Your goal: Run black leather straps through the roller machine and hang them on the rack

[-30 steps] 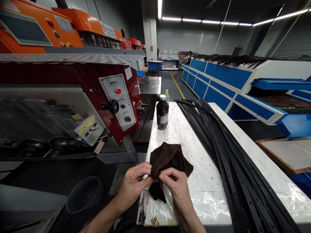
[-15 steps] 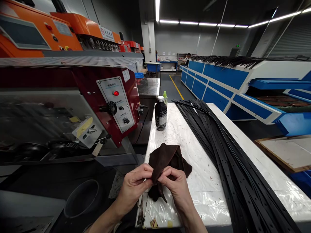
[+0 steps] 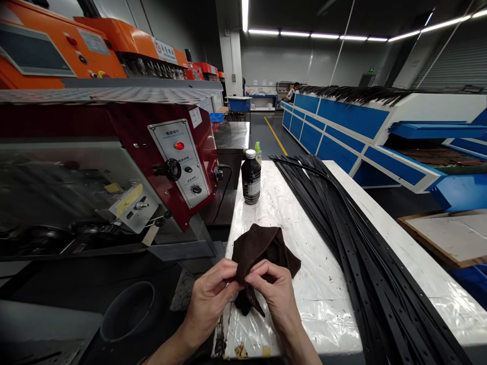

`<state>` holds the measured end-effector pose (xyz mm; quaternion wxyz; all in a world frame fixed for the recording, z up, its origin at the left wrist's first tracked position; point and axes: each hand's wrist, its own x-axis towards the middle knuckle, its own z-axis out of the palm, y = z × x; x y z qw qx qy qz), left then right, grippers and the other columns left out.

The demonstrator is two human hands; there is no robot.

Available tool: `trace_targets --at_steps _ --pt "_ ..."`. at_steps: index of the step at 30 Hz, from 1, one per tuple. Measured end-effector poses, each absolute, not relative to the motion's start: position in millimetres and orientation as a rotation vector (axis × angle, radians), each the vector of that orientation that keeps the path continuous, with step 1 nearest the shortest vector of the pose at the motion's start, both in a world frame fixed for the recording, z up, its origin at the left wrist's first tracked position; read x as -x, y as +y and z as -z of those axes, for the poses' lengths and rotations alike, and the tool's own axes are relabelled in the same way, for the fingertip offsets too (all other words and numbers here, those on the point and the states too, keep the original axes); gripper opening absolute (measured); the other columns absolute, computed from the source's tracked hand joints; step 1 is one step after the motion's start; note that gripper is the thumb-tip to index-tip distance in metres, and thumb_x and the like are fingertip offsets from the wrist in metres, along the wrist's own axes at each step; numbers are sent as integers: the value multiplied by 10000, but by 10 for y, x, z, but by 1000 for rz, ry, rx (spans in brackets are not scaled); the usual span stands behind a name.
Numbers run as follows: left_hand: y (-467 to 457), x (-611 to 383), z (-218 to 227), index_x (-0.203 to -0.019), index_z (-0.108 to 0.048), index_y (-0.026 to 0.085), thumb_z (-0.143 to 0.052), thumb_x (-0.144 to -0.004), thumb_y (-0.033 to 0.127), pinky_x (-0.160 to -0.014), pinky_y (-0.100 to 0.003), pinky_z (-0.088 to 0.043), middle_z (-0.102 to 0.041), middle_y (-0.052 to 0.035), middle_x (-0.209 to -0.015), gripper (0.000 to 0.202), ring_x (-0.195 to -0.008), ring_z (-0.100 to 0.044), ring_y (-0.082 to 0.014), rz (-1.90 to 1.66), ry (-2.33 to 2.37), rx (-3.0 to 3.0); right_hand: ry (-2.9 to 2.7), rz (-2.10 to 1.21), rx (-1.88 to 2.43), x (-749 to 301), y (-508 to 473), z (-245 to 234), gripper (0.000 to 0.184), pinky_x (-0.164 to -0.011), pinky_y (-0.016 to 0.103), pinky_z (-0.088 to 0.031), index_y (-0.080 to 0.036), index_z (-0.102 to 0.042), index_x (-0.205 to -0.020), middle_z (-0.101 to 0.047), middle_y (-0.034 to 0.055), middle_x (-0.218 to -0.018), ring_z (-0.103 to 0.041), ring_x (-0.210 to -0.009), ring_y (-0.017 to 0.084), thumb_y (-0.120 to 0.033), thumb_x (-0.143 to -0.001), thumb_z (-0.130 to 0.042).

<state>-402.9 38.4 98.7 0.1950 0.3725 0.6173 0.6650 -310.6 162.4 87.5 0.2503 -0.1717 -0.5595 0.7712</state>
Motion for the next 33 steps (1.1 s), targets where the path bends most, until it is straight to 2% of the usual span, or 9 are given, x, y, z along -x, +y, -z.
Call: trace_targets --at_steps 5,8,14,19,28,33 --pt "397 4037 -1067 -795 -684 221 -636 -803 113 -705 -237 -486 -661 -9 -770 119 -758 -621 -135 -1927 1904 -1231 -1447 -2135 491 3163 1566 -841 209 -690 256 -429 -179 -703 -622 -650 12 -690 -550 -697 146 -330 -729 -800" --pt "403 3972 -1012 -815 -650 223 -598 -828 107 -713 -222 -481 -650 4 -785 128 -762 -612 -118 -2001 1998 -1206 -1342 -2161 530 3216 1456 -783 235 -675 246 -419 -178 -686 -626 -638 6 -685 -530 -685 135 -351 -752 -783" --pt "395 3974 -907 -940 -659 256 -609 -843 141 -727 -205 -498 -641 15 -868 158 -815 -619 -105 -2024 1824 -1130 -1415 -2102 514 3195 1493 -800 225 -691 250 -428 -182 -693 -616 -651 10 -701 -557 -704 146 -341 -736 -797" --pt "404 4040 -979 -908 -665 242 -580 -862 134 -738 -187 -482 -649 11 -861 145 -817 -611 -91 -1940 1862 -1261 -1507 -2038 496 3199 1564 -830 204 -719 266 -439 -181 -716 -624 -668 21 -698 -578 -717 162 -337 -719 -808" --pt "433 3947 -829 -937 -626 213 -589 -864 222 -718 -216 -495 -596 -3 -861 83 -789 -594 -112 -2030 1678 -898 -1419 -2098 514 3225 1532 -734 201 -692 249 -425 -185 -699 -630 -653 8 -709 -557 -712 145 -322 -745 -792" --pt "407 4080 -963 -903 -653 219 -568 -880 208 -751 -209 -470 -616 -4 -871 89 -832 -591 -107 -1853 1802 -1148 -1499 -2088 490 3202 1603 -763 191 -733 269 -437 -185 -722 -637 -673 19 -716 -579 -737 166 -334 -714 -812"
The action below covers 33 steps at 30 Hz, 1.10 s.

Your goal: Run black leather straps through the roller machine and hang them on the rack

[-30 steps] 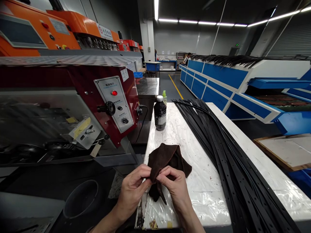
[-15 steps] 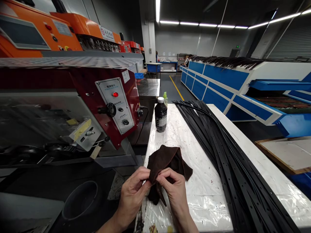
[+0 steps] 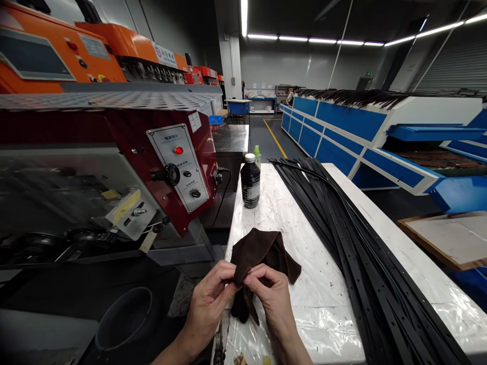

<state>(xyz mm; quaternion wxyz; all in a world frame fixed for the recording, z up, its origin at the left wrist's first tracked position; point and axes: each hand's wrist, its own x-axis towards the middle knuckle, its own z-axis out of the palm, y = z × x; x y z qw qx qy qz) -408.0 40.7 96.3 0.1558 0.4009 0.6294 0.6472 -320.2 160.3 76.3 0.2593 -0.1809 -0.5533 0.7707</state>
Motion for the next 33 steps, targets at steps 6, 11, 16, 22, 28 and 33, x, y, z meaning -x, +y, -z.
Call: trace_targets --at_steps 6,11,16,22,28,33 --pt "405 4027 -915 -932 -603 231 -528 -904 230 -759 -203 -462 -590 16 -875 80 -828 -567 -94 -1907 1826 -1083 -1360 -2162 531 3246 1502 -709 215 -721 257 -427 -176 -709 -647 -660 17 -713 -550 -727 148 -350 -739 -796" --pt "421 4010 -867 -956 -606 223 -576 -881 295 -767 -201 -476 -595 18 -864 108 -821 -580 -98 -1952 1598 -815 -1302 -2203 562 3228 1499 -693 210 -675 243 -421 -176 -708 -650 -648 10 -733 -538 -713 136 -343 -717 -815" --pt "363 4147 -1002 -900 -660 182 -607 -858 316 -774 -247 -452 -592 -19 -892 150 -855 -566 -132 -1769 1632 -939 -1444 -2133 490 3183 1568 -732 190 -710 252 -431 -193 -715 -627 -661 -1 -702 -559 -718 143 -330 -705 -820" --pt "267 4254 -1170 -855 -631 169 -596 -854 352 -708 -249 -403 -527 -1 -851 186 -775 -506 -116 -1485 1598 -988 -1798 -1911 392 3109 1701 -813 143 -682 284 -446 -216 -727 -618 -696 4 -694 -607 -681 166 -284 -688 -831" --pt "253 4303 -1231 -806 -614 167 -588 -838 302 -696 -241 -365 -529 5 -793 141 -759 -470 -121 -1344 1629 -952 -2197 -1356 197 3064 1790 -885 93 -825 393 -415 -271 -754 -674 -726 5 -691 -623 -679 199 -223 -740 -798" --pt "280 4305 -1143 -872 -664 135 -695 -754 314 -738 -241 -397 -610 -29 -805 217 -743 -539 -116 -1483 1179 -537 -1898 -1622 310 3109 1696 -865 129 -727 351 -475 -239 -730 -624 -706 24 -686 -633 -722 215 -275 -700 -828"
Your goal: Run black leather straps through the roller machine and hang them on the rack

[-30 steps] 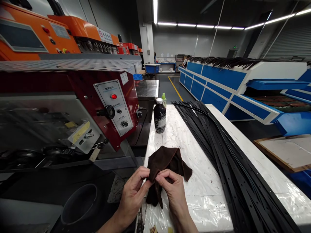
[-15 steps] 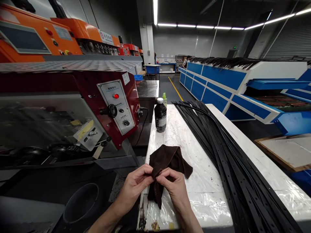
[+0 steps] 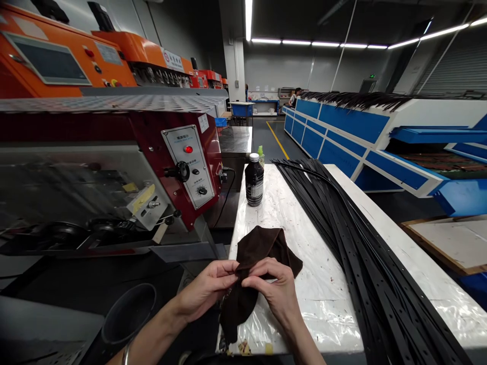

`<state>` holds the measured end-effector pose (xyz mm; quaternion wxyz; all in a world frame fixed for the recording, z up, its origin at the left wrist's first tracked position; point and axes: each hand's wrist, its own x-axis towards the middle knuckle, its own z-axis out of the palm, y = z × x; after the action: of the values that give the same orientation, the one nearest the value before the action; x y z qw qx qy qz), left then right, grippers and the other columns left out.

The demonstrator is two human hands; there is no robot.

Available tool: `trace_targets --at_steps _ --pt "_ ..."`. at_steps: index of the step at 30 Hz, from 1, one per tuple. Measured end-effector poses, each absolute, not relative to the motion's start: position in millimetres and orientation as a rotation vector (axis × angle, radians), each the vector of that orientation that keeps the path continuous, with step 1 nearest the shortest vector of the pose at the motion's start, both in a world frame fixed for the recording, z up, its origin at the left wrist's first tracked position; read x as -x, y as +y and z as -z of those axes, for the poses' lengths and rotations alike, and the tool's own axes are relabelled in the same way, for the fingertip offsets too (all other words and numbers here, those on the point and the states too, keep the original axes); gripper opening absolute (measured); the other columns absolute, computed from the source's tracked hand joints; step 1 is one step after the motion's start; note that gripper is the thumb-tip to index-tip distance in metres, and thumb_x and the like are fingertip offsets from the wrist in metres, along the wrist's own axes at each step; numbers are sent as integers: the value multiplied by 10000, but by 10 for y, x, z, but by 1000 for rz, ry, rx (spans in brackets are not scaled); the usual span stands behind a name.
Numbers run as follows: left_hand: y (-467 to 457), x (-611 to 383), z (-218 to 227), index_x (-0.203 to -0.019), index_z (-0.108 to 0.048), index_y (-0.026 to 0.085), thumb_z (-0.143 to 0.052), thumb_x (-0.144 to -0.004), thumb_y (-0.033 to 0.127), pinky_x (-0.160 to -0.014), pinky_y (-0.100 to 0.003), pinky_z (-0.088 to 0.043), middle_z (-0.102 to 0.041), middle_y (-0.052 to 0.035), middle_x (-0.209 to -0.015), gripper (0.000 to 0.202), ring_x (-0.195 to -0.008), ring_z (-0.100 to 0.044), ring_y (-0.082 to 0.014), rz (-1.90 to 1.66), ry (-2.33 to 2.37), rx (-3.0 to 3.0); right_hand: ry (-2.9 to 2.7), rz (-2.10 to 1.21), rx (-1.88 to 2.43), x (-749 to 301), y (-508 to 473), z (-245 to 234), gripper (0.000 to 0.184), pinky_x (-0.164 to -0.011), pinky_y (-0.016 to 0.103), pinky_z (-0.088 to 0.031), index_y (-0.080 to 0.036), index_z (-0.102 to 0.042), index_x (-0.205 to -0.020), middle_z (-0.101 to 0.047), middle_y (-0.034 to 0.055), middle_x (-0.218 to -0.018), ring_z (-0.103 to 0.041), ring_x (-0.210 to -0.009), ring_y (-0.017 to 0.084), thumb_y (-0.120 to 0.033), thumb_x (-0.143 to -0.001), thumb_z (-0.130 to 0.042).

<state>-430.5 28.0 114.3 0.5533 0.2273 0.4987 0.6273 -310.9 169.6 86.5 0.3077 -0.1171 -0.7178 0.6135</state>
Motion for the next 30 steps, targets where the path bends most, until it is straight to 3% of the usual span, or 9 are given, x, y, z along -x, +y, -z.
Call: trace_targets --at_steps 5,9,12,16,19,23,27,30 --pt "285 4233 -1092 -889 -676 129 -740 -733 314 -730 -218 -383 -622 -20 -793 250 -733 -530 -92 -1576 1186 -457 -1755 -1825 413 3126 1647 -803 158 -681 301 -488 -215 -728 -618 -700 27 -711 -639 -727 195 -307 -709 -819" --pt "309 4255 -1162 -793 -644 136 -769 -696 323 -700 -222 -360 -564 23 -735 245 -709 -477 -89 -1573 1424 -581 -1906 -1572 384 3095 1720 -771 94 -779 334 -490 -234 -766 -767 -742 44 -830 -658 -826 217 -310 -732 -810" --pt "333 4314 -1212 -698 -617 141 -732 -718 353 -644 -226 -332 -505 41 -658 242 -663 -431 -93 -1431 1479 -765 -2063 -1336 249 3048 1789 -824 191 -803 340 -476 -254 -767 -901 -757 45 -881 -655 -857 221 -327 -731 -814" --pt "406 4431 -1151 -736 -687 164 -688 -731 352 -721 -248 -407 -606 8 -725 189 -746 -516 -143 -1209 1430 -820 -2297 -1237 37 3029 1793 -947 271 -756 294 -475 -272 -755 -1003 -753 41 -927 -670 -824 197 -411 -771 -763" --pt "548 4586 -1115 -773 -712 193 -709 -699 414 -729 -266 -452 -662 -2 -769 234 -794 -563 -182 -1129 1530 -937 -2294 -1236 112 3088 1761 -977 279 -679 263 -497 -274 -752 -1024 -733 41 -938 -682 -785 194 -455 -818 -700" --pt "812 4820 -1247 -661 -632 176 -639 -738 541 -590 -233 -433 -573 25 -609 374 -639 -525 -152 -1150 1803 -1159 -2115 -1144 363 3007 1838 -926 233 -712 333 -533 -301 -730 -1044 -724 36 -884 -685 -785 225 -313 -939 -523" --pt "1052 4946 -1224 -938 -663 201 -504 -826 566 -779 -303 -494 -700 -39 -919 413 -880 -632 -225 -1377 2271 -1452 -2094 -920 611 2513 2146 -888 385 -807 395 -546 -230 -621 -1224 -708 102 -1044 -682 -919 249 -157 -963 -347" --pt "1133 4950 -1082 -913 -702 235 -417 -899 466 -810 -371 -483 -732 -65 -943 367 -909 -643 -250 -1024 2421 -2014 -2257 -429 924 2129 2509 -982 329 -831 440 -513 -203 -619 -1172 -687 127 -1052 -652 -963 289 -139 -943 -391"
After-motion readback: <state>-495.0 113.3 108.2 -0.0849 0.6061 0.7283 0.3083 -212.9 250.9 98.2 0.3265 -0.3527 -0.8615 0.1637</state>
